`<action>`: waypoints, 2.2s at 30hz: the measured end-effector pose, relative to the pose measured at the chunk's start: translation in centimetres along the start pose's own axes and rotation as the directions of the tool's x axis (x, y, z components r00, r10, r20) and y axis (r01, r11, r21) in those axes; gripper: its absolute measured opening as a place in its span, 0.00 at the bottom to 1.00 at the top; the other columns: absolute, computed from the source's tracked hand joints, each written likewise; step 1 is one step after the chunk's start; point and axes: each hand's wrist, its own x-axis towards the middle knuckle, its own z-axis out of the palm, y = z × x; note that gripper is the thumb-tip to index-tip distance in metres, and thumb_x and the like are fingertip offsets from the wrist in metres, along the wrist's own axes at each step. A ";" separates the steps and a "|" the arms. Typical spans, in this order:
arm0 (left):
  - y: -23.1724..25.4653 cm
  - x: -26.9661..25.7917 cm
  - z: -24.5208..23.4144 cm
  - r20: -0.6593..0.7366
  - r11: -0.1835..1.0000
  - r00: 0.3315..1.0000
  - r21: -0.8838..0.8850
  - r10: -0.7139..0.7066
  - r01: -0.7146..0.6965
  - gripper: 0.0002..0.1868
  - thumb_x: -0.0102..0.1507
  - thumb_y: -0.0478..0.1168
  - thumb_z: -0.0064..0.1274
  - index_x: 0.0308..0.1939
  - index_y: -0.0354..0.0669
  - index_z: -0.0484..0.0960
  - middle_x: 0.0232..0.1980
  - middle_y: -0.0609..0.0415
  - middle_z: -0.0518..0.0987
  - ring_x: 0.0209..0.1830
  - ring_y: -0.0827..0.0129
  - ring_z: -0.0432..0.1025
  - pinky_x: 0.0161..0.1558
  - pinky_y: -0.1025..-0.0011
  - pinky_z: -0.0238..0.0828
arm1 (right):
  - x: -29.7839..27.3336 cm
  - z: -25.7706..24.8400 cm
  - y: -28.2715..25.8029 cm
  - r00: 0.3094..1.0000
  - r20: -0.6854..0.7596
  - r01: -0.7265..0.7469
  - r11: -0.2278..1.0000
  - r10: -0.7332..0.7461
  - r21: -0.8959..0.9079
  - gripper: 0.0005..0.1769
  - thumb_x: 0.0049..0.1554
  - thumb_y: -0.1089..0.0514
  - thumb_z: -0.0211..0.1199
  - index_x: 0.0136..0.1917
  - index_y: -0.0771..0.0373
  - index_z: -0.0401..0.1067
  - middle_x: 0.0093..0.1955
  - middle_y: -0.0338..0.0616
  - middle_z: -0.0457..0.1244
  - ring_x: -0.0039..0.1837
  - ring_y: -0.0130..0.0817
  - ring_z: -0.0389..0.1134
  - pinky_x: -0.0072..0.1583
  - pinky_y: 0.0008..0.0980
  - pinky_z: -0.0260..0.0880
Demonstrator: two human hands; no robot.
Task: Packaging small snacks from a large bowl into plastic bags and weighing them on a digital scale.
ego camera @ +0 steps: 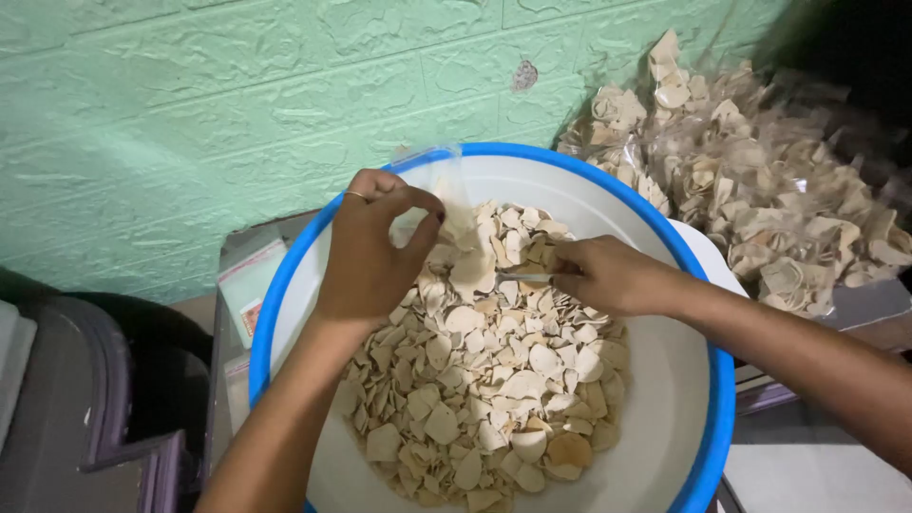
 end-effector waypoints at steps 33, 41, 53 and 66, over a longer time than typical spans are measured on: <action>1.6 -0.7 1.0 0.379 0.997 0.925 -0.079 0.033 -0.003 0.10 0.64 0.41 0.58 0.47 0.49 0.89 0.46 0.55 0.72 0.48 0.60 0.69 0.51 0.63 0.65 | -4.9 -7.8 -6.6 0.913 -0.393 -0.087 0.885 -0.113 -0.457 0.14 0.66 0.54 0.44 0.47 0.58 0.71 0.45 0.45 0.67 0.44 0.49 0.71 0.36 0.50 0.69; 1.2 -0.6 1.0 0.279 0.977 0.947 -0.187 0.156 -0.106 0.07 0.64 0.38 0.60 0.45 0.47 0.88 0.44 0.55 0.70 0.44 0.63 0.70 0.47 0.65 0.65 | -3.2 -7.3 -5.0 0.894 -0.447 -0.001 0.997 -0.036 -0.081 0.12 0.65 0.47 0.54 0.53 0.56 0.68 0.35 0.45 0.63 0.37 0.41 0.62 0.40 0.45 0.56; 1.6 -0.8 1.4 0.200 0.988 0.972 -0.118 0.121 -0.099 0.06 0.61 0.38 0.62 0.42 0.55 0.87 0.46 0.51 0.74 0.44 0.52 0.78 0.44 0.57 0.75 | 0.7 -3.1 -4.2 0.836 -0.538 0.272 0.935 -0.111 0.229 0.08 0.56 0.53 0.65 0.45 0.59 0.76 0.26 0.43 0.59 0.35 0.47 0.67 0.44 0.44 0.68; 1.1 -0.3 1.7 0.101 0.980 0.989 -0.179 0.105 -0.086 0.10 0.58 0.38 0.64 0.43 0.55 0.87 0.48 0.51 0.71 0.46 0.53 0.75 0.47 0.62 0.75 | 2.7 -2.7 -3.2 0.778 -0.595 0.552 0.673 -0.202 0.492 0.06 0.65 0.60 0.57 0.46 0.62 0.69 0.28 0.31 0.52 0.29 0.22 0.56 0.32 0.20 0.56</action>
